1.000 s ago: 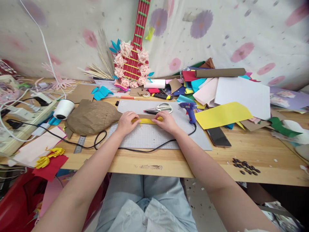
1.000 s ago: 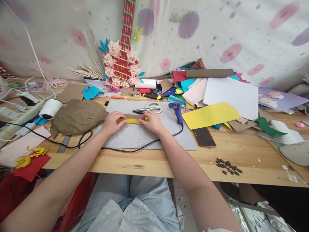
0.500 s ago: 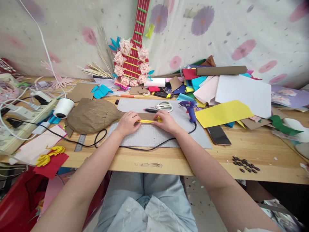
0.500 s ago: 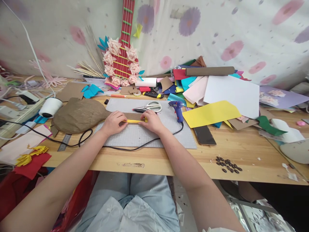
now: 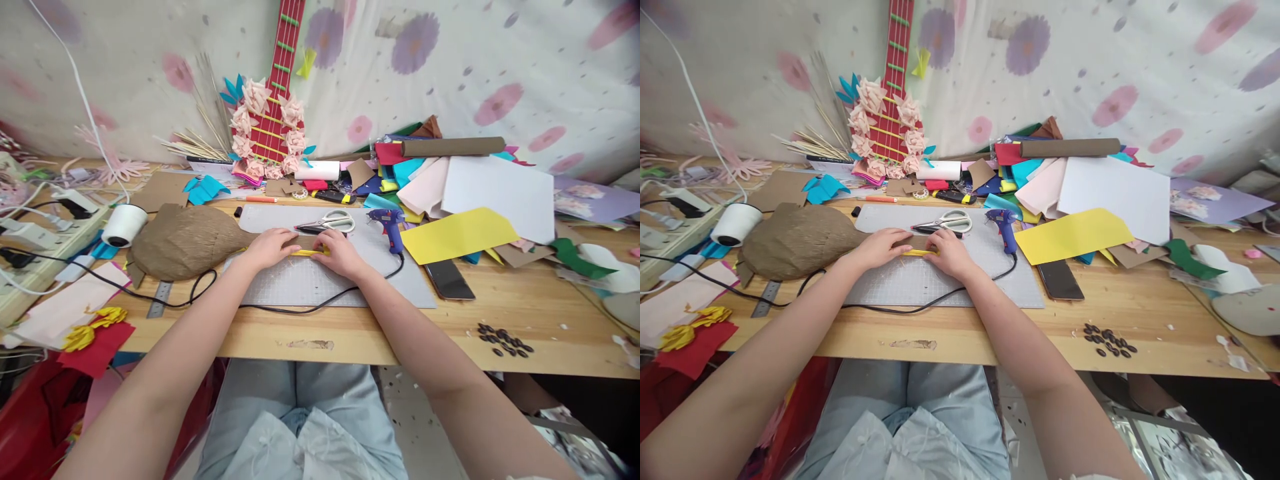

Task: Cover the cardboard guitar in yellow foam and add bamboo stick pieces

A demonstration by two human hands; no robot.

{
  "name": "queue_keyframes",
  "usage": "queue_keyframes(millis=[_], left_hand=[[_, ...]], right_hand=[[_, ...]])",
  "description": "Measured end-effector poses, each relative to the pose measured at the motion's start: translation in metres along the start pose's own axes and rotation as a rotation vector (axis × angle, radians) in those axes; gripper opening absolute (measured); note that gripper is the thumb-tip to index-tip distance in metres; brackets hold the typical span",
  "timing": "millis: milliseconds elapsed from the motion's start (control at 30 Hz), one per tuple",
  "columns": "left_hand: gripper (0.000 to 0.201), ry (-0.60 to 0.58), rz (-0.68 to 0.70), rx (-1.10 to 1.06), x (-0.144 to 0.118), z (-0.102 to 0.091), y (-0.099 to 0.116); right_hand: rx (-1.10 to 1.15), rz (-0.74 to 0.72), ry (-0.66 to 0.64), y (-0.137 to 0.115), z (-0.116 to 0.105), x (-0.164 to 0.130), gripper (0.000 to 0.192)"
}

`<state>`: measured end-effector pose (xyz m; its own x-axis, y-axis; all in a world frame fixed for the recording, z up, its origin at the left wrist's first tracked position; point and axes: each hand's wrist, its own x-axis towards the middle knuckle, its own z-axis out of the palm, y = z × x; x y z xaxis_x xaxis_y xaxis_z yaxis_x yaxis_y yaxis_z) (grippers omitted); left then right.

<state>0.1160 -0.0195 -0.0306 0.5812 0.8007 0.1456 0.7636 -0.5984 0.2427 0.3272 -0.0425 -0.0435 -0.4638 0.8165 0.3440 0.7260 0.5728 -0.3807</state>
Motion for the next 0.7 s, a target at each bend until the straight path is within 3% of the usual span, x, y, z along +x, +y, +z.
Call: queue_keyframes(millis=[133, 467, 700], left_hand=[[0.044, -0.077, -0.008, -0.043, 0.005, -0.005, -0.005], [0.048, -0.009, -0.045, -0.091, 0.007, 0.005, -0.01], [0.046, 0.012, -0.049, -0.084, 0.004, 0.005, -0.007]], right_hand=[[-0.004, 0.006, -0.019, -0.001, -0.001, 0.0, 0.013], [0.028, 0.091, 0.038, -0.001, -0.001, 0.0, 0.025], [-0.016, 0.049, 0.023, -0.002, -0.001, 0.001, 0.036]])
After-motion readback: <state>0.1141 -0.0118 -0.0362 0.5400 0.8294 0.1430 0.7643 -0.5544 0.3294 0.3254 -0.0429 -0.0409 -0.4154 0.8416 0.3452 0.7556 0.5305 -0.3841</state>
